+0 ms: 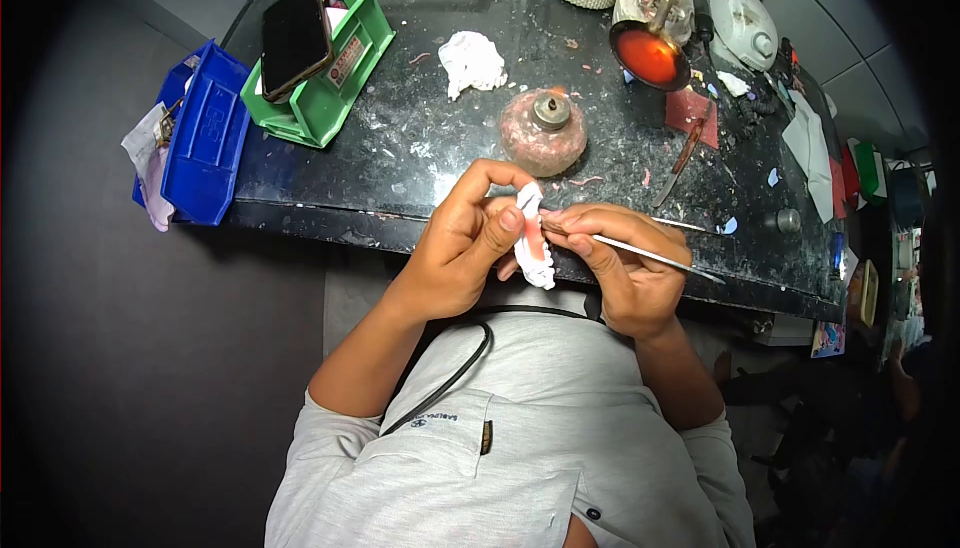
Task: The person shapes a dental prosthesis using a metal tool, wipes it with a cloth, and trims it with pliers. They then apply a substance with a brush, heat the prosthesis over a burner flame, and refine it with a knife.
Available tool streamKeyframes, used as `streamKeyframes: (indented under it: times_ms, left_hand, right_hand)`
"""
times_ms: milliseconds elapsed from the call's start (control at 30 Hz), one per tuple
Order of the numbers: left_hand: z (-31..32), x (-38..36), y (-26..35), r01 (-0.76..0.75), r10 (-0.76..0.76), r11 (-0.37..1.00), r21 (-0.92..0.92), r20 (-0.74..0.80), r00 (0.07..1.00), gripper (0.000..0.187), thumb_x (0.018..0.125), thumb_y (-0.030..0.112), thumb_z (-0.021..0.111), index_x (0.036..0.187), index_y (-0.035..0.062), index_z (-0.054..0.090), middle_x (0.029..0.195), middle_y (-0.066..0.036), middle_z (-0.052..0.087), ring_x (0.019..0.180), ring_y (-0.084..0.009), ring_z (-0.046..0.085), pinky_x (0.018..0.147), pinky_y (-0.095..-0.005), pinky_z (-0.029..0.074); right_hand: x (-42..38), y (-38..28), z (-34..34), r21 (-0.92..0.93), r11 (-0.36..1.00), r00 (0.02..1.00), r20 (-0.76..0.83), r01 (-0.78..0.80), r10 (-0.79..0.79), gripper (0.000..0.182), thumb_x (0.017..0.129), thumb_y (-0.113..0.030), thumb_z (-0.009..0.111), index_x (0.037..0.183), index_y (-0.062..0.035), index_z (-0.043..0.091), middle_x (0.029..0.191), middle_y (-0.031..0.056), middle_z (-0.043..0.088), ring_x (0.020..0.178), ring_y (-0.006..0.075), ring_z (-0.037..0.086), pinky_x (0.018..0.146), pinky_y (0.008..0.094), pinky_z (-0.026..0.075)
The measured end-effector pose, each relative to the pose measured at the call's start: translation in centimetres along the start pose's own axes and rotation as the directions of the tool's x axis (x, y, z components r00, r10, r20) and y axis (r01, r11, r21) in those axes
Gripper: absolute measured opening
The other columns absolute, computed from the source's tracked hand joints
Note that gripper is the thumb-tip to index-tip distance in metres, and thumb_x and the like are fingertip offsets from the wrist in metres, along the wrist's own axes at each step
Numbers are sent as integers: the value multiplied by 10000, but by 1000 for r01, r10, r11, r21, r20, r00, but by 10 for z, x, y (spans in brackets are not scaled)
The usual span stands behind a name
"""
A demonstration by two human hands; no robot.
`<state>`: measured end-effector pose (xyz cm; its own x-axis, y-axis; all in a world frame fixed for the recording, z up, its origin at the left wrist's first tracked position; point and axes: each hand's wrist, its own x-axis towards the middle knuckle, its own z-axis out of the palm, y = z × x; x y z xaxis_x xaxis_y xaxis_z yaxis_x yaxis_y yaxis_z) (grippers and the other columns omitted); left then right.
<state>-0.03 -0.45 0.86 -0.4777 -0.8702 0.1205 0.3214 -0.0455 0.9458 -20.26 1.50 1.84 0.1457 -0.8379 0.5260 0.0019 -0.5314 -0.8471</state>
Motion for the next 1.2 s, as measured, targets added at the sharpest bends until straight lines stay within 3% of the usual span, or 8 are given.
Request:
streamKeyframes:
  times_ms: [100,200,267,400,467,833,1100,1200]
  left_hand:
    - [0,0,0,-3,3,1000,-8,-5,1000,342,1080,282,491,1281,10,442,827,-56,648,628,-40,531,542,-180,414]
    - [1,1,-2,-15,14,999,-33,-10,1000,344,1079,285,492,1281,11,444,823,-55,648,627,-38,530,541,-180,413]
    - [1,1,-1,-4,4,1000,-31,-9,1000,348,1080,290,491,1282,11,445,823,-56,649,627,-39,532,541,-179,414]
    - [-1,1,0,10,-10,1000,-17,4,1000,362,1082,308,480,1287,11,447,824,-54,652,630,-40,542,543,-176,417]
    - [-2,1,-2,4,-3,1000,-19,5,1000,366,1083,314,476,1286,11,448,823,-53,653,631,-41,546,543,-175,418]
    - [-3,2,-1,-5,5,1000,-23,-1,1000,389,1079,344,481,1276,9,467,831,-41,650,639,-33,553,543,-173,420]
    - [-6,1,-1,20,-20,1000,-14,28,999,400,1077,352,482,1278,7,480,891,-37,650,741,-39,594,638,-183,466]
    - [-6,1,-4,18,-18,999,-29,11,1000,401,1076,351,484,1280,5,483,910,-44,650,770,-49,607,681,-195,485]
  right_hand:
    - [-1,-1,0,-52,998,999,43,22,-20,101,921,52,672,1009,86,707,999,205,739,945,243,732,848,320,592]
    - [-1,-1,5,79,996,996,-71,-38,44,85,912,45,684,985,77,715,979,200,746,933,242,738,839,318,591]
    - [1,0,2,-30,1000,1000,-11,8,-8,79,910,37,691,974,75,715,974,196,748,923,245,741,836,322,591]
    - [-1,1,0,-33,999,1000,19,8,-7,80,908,30,696,973,75,714,969,191,750,914,252,742,836,327,591]
    - [-1,0,3,65,997,998,-43,-46,49,80,903,17,708,964,67,718,959,187,753,912,253,744,833,328,591]
    - [2,0,0,0,1000,1000,-7,-28,28,86,902,1,715,964,59,727,959,182,756,897,241,746,825,320,589]
    - [3,1,2,18,999,1000,3,-31,31,91,911,-3,714,971,65,721,974,182,752,908,230,742,826,316,589]
    - [2,-2,5,108,992,998,8,-63,62,94,919,-1,702,983,67,712,978,185,750,919,228,738,837,322,591]
